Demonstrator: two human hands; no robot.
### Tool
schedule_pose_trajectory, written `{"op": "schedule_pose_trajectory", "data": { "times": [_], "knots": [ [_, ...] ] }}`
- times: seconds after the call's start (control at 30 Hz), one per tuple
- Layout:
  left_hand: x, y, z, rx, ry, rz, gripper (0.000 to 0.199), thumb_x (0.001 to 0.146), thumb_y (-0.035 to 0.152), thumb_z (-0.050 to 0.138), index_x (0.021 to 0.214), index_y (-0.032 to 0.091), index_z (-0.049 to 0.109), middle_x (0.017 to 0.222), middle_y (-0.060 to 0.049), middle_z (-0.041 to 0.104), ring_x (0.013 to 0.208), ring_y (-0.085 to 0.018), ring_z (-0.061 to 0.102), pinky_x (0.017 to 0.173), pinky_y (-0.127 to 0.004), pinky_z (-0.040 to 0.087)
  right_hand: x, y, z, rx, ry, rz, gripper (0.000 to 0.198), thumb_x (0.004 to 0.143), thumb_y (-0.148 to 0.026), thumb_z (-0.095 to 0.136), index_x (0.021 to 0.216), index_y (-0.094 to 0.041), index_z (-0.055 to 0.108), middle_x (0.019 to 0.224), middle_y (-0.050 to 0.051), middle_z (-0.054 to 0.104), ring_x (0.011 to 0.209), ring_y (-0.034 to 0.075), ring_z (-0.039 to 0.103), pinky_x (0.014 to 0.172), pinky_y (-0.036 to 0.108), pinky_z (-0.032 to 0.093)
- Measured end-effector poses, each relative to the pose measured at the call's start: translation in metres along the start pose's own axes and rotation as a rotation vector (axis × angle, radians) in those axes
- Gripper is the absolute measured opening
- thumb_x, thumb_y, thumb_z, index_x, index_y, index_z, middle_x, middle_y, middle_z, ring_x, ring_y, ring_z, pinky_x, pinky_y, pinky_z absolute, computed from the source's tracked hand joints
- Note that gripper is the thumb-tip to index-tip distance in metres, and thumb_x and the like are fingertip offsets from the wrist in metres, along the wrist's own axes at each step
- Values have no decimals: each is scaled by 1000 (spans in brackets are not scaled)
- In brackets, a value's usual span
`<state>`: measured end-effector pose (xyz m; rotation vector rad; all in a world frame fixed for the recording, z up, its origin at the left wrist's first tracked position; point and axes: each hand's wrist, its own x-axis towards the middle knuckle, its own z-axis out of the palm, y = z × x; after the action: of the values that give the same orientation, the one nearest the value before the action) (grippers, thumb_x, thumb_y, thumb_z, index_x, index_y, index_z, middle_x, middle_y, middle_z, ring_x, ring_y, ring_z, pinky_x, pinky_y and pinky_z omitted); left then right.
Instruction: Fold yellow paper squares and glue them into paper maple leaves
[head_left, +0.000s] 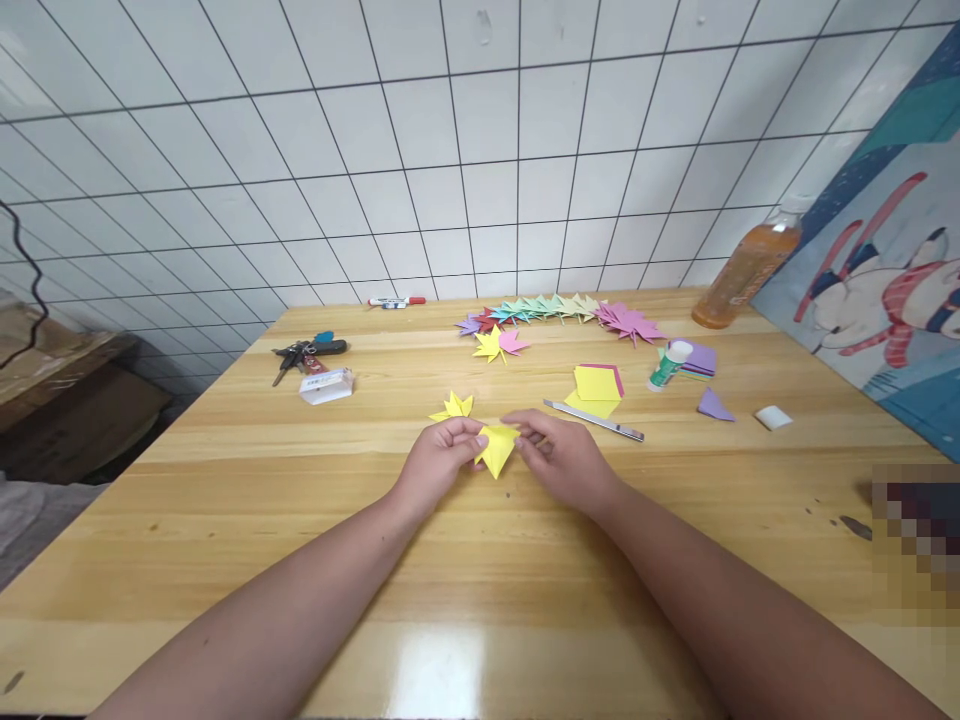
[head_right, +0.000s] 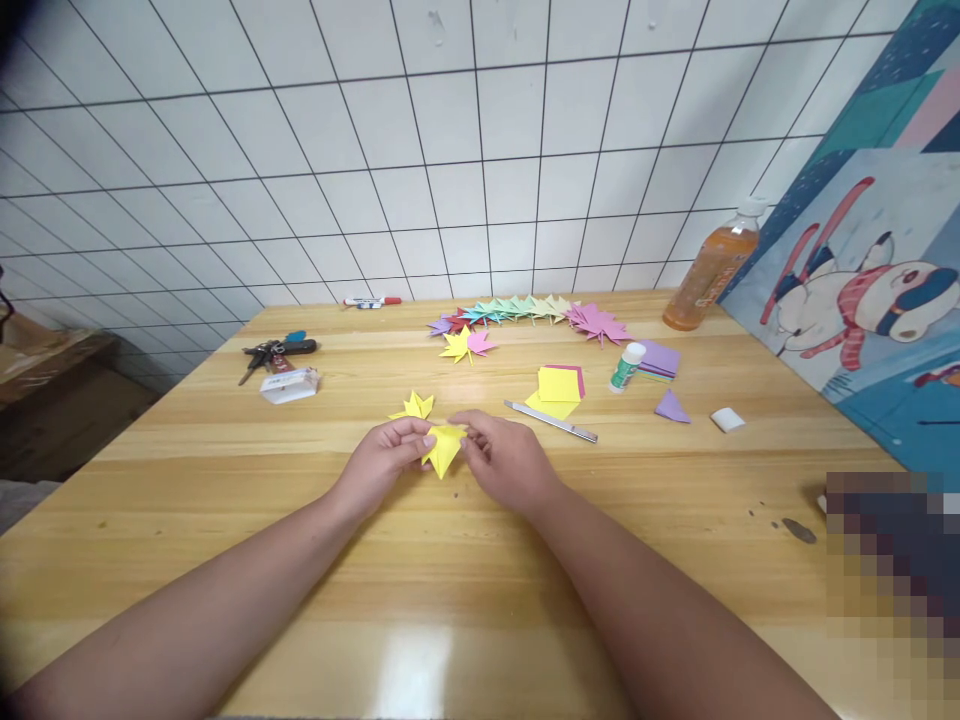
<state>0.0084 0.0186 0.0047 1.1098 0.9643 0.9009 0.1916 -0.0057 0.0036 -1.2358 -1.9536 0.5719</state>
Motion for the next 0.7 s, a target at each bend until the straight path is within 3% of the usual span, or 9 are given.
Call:
{"op": "schedule_pose_trajectory", "data": {
  "times": [0.07, 0.2, 0.4, 0.57, 0.7],
  "knots": [
    [0, 1, 0, -19, 7, -18, 27, 62, 31, 74, 77, 12, 62, 62, -1, 64, 51, -10, 54, 56, -24, 41, 0, 2, -3, -13, -32, -112, 43, 79, -6, 43, 116, -25, 54, 102, 3, 65, 87, 14, 61, 74, 28, 49],
    [1, 1, -2, -26, -6, -25, 27, 63, 30, 74, 79, 12, 63, 61, -1, 63, 52, -10, 53, 56, -23, 42, 2, 7, -3, -66, -47, -284, 41, 77, -1, 41, 103, -24, 63, 101, 3, 65, 94, 15, 58, 82, 30, 47],
    [2, -3, -6, 18, -47, -33, 44, 67, 31, 71, 107, 16, 61, 68, -4, 67, 60, -13, 59, 58, -25, 46, 3, 11, 2, -166, 24, -329, 31, 81, -7, 48, 102, -24, 65, 99, 4, 67, 91, 16, 59, 81, 32, 47],
    [2, -4, -6, 36, -43, -44, 44, 66, 33, 72, 104, 14, 62, 66, -4, 67, 57, -14, 59, 58, -26, 47, 2, 8, 2, -170, 79, -339, 21, 84, -15, 50, 93, -24, 67, 98, 5, 66, 90, 16, 59, 80, 32, 46],
    [2, -3, -4, 75, -54, -29, 38, 65, 34, 72, 95, 13, 63, 63, -3, 64, 54, -11, 55, 56, -23, 45, 3, 4, 1, -141, 44, -321, 20, 85, -15, 50, 94, -24, 65, 94, 4, 67, 89, 16, 59, 80, 31, 45]
  ]
}}
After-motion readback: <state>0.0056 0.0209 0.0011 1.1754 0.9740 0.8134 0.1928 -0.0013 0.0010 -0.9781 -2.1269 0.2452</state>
